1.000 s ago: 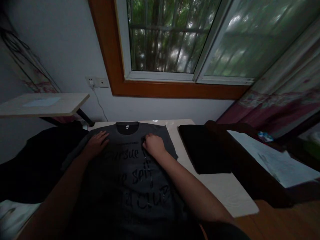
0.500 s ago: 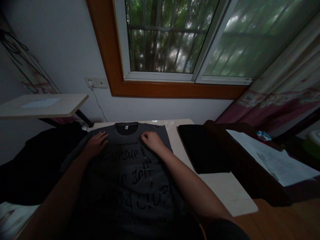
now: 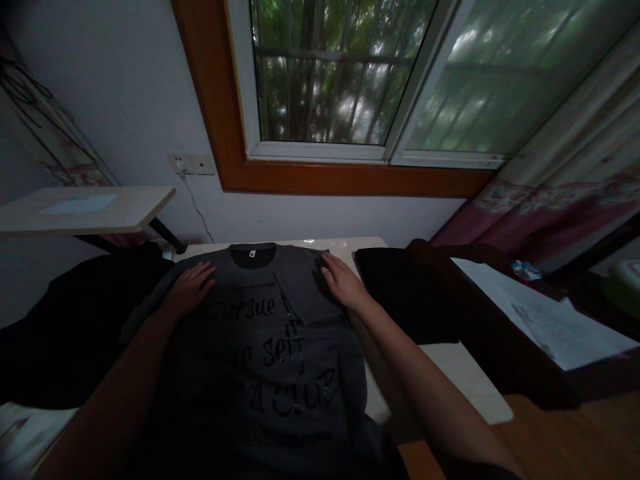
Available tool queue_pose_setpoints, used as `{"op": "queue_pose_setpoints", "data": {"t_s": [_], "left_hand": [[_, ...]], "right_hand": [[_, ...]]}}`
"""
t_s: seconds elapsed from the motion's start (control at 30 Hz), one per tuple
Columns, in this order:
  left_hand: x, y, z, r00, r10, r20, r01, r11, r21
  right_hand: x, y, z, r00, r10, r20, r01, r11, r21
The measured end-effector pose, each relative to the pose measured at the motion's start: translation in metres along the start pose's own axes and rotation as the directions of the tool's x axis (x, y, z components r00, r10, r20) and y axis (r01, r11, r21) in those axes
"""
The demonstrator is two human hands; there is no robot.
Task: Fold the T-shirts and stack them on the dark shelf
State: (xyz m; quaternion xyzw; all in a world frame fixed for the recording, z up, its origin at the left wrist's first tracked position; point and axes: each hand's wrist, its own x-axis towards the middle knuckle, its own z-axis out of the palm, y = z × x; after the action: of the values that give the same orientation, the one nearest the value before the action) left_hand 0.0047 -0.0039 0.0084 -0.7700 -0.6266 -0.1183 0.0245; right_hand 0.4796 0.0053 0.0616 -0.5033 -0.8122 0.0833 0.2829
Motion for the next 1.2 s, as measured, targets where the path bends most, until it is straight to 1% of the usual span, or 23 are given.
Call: {"op": "queue_pose_setpoints", "data": {"t_s": [0.1,0.17,0.23,0.3,0.43,0.53,0.63,0.77,0.9,1.07,1.2], "left_hand": [[0.000,0.002,-0.002,1.000,0.007,0.005,-0.007,1.000,0.008],[-0.001,0.004,-0.004,1.000,0.010,0.008,-0.010,1.000,0.014],[-0.002,0.005,-0.005,1.000,0.009,0.006,-0.009,1.000,0.018],[-0.002,0.006,-0.006,1.000,0.012,-0.001,-0.012,1.000,0.019],[-0.002,0.008,-0.006,0.999,0.024,-0.028,-0.024,0.999,0.027],[-0.002,0.010,-0.009,0.997,0.020,-0.081,-0.018,0.999,0.036],[-0.002,0.014,-0.012,0.990,-0.003,-0.143,0.009,0.999,0.042],[-0.001,0.019,-0.013,0.985,-0.025,-0.172,0.033,0.998,0.047],[0.002,0.022,-0.011,0.984,-0.034,-0.177,0.045,0.997,0.062],[0.011,0.020,-0.006,0.985,-0.023,-0.169,0.035,0.997,0.067],[0.021,0.017,-0.002,0.992,-0.039,-0.122,0.046,0.997,0.056]], "right_hand": [[-0.017,0.003,0.012,0.990,-0.047,0.134,0.062,0.991,-0.115],[-0.027,0.003,0.021,0.976,-0.042,0.214,0.085,0.976,-0.199],[-0.033,0.003,0.026,0.967,-0.015,0.256,0.084,0.961,-0.262],[-0.035,0.002,0.027,0.965,0.007,0.263,0.075,0.952,-0.297],[-0.036,0.000,0.027,0.971,0.039,0.235,0.041,0.944,-0.326],[-0.032,-0.002,0.029,0.980,0.096,0.175,-0.027,0.932,-0.361],[-0.021,-0.002,0.032,0.985,0.151,0.085,-0.106,0.912,-0.396],[0.000,-0.003,0.032,0.990,0.141,0.019,-0.124,0.924,-0.363],[0.015,-0.004,0.027,0.992,0.129,0.003,-0.120,0.935,-0.334],[0.021,0.000,0.023,0.981,0.191,0.016,-0.166,0.889,-0.427],[0.030,0.010,0.025,0.979,0.204,0.026,-0.169,0.872,-0.460]]}}
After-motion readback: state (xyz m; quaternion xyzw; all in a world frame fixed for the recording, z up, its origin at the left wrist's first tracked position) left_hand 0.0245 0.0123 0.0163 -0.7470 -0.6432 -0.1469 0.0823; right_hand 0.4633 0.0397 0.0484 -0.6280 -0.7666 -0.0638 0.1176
